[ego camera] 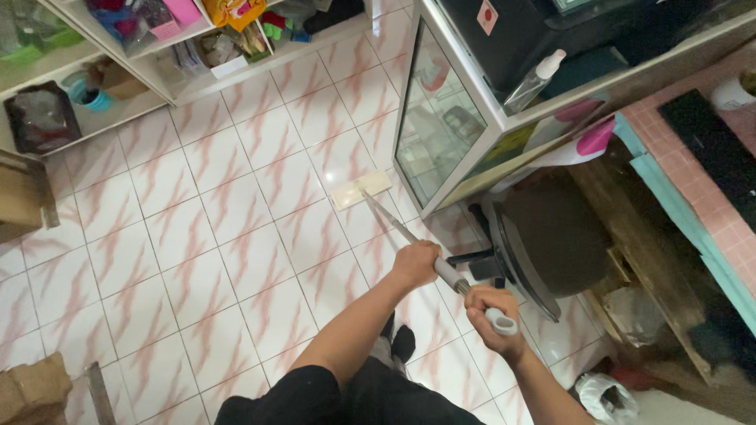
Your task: The person cleans the tiled floor by moving a flat mop back and forth across different sections of the room, navigating around furniture and shelves.
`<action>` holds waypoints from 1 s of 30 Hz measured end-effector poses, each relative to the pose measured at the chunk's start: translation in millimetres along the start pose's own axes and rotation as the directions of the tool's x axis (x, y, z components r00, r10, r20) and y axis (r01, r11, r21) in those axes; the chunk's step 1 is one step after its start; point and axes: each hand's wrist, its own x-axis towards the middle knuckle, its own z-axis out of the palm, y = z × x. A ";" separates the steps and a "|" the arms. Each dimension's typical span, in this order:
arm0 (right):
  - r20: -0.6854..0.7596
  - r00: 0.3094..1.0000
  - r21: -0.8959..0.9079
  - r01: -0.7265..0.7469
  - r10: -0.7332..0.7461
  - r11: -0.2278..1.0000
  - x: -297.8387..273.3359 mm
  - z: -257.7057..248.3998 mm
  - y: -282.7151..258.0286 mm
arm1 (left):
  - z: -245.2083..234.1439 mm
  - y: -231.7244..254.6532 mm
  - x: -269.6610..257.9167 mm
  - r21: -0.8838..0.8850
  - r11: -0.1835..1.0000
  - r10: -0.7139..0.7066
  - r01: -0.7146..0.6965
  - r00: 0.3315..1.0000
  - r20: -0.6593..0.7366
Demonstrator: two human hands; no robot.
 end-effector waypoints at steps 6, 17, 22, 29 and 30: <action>0.006 0.997 -0.066 0.076 -0.076 0.995 45.6 46.8 67.3 | 14.2 -102.8 36.4 -0.023 0.998 -0.059 0.057 0.995 -0.083; 0.111 0.994 -0.020 0.003 -0.001 1.000 4.5 87.0 77.6 | 64.0 -162.3 0.3 0.025 0.999 0.038 -0.033 0.973 -0.227; 0.167 0.985 -0.035 -0.027 0.032 0.999 -71.6 53.6 30.6 | 82.3 -74.8 -56.7 0.072 0.997 0.002 0.006 0.994 -0.105; 0.280 0.958 -0.015 -0.059 0.061 0.998 -180.4 4.2 -46.3 | 115.4 60.3 -149.8 0.103 0.993 -0.046 0.057 0.993 -0.109; 0.282 0.957 -0.013 -0.060 0.061 0.998 -194.6 -0.2 -58.5 | 120.7 76.7 -163.7 0.089 0.994 -0.061 0.071 0.993 -0.104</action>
